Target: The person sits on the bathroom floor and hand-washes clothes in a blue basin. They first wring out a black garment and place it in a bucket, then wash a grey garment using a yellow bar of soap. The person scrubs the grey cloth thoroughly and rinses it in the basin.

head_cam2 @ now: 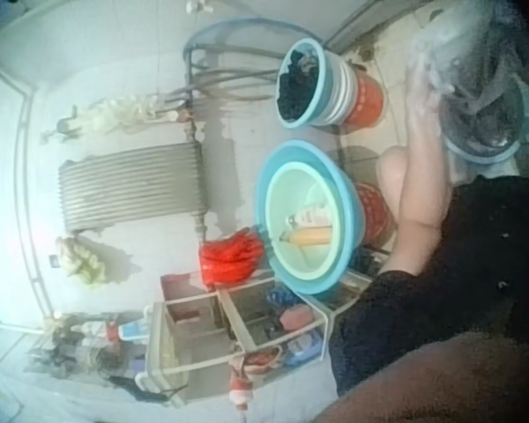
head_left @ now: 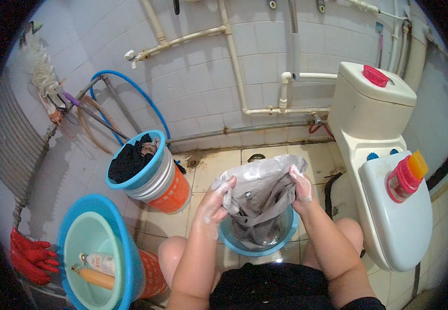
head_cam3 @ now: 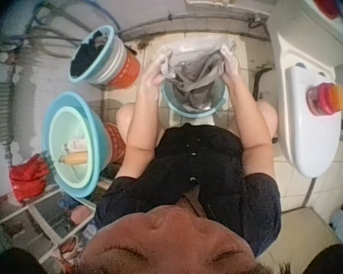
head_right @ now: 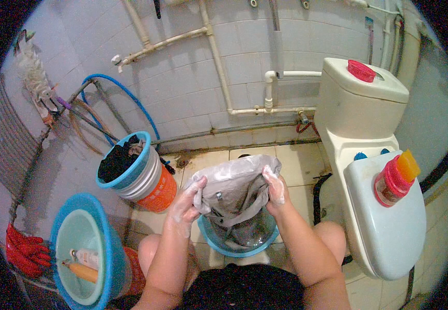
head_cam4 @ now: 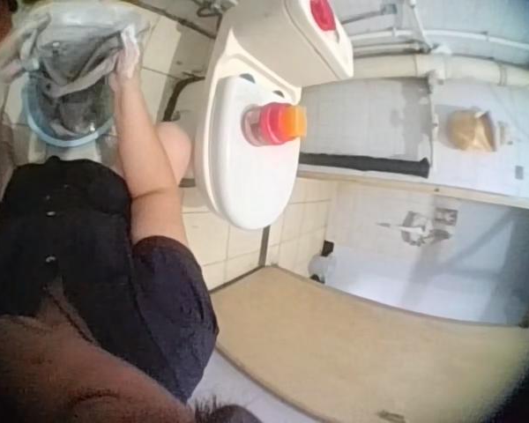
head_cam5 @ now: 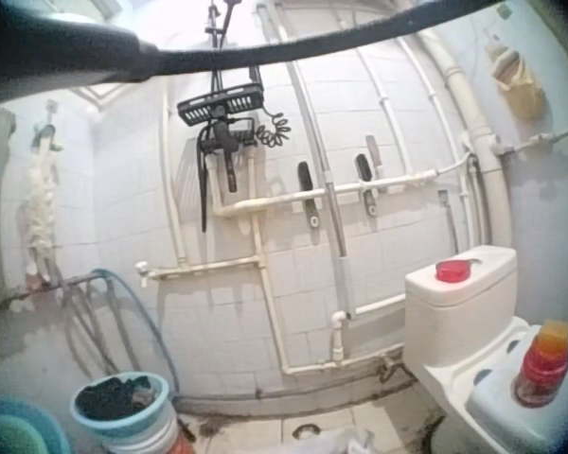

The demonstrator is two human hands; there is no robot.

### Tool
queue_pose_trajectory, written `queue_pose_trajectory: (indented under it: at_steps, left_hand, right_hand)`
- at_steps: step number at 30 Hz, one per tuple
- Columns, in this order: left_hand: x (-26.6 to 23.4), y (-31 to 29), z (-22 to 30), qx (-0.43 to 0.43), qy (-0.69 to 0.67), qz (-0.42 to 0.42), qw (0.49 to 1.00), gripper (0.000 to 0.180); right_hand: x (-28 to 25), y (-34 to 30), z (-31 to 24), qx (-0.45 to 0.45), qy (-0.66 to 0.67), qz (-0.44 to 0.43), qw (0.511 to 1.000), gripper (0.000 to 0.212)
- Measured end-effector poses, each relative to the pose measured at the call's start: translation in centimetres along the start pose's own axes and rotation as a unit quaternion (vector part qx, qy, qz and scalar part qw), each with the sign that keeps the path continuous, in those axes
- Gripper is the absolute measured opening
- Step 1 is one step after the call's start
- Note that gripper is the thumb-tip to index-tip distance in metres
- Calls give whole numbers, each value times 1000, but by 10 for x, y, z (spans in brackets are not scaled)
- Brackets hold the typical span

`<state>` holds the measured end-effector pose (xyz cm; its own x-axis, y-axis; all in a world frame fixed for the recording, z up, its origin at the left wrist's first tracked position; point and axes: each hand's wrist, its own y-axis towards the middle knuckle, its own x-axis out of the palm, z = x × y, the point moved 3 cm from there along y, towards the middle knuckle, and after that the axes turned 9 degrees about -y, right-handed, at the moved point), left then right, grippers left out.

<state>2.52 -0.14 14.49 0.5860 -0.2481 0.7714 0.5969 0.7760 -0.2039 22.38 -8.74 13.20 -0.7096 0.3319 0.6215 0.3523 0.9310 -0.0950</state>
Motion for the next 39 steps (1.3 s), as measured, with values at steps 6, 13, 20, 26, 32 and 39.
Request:
queue_pose_trajectory:
  at_steps: [6,13,20,26,32,39]
  left_hand:
    - [-13,18,-17,37,-138,-51,988,42]
    - [48,-19,-93,-14,-91,-36,995,37]
    - [-24,11,-46,73,-127,-90,985,47]
    - [28,-21,-85,-24,-62,9,998,43]
    - [24,-20,-73,-47,-39,6,998,43]
    - [14,-32,-75,-60,25,29,997,42]
  right_hand:
    - [60,-33,14,-264,-410,-146,860,42]
    - [32,25,21,-194,-351,31,916,48]
    - [103,-67,46,-298,-604,-234,701,44]
    - [48,10,46,-194,-386,-71,899,56]
    - [45,-9,53,-251,-456,-69,851,55]
    - [23,-1,47,-112,-426,-19,898,40]
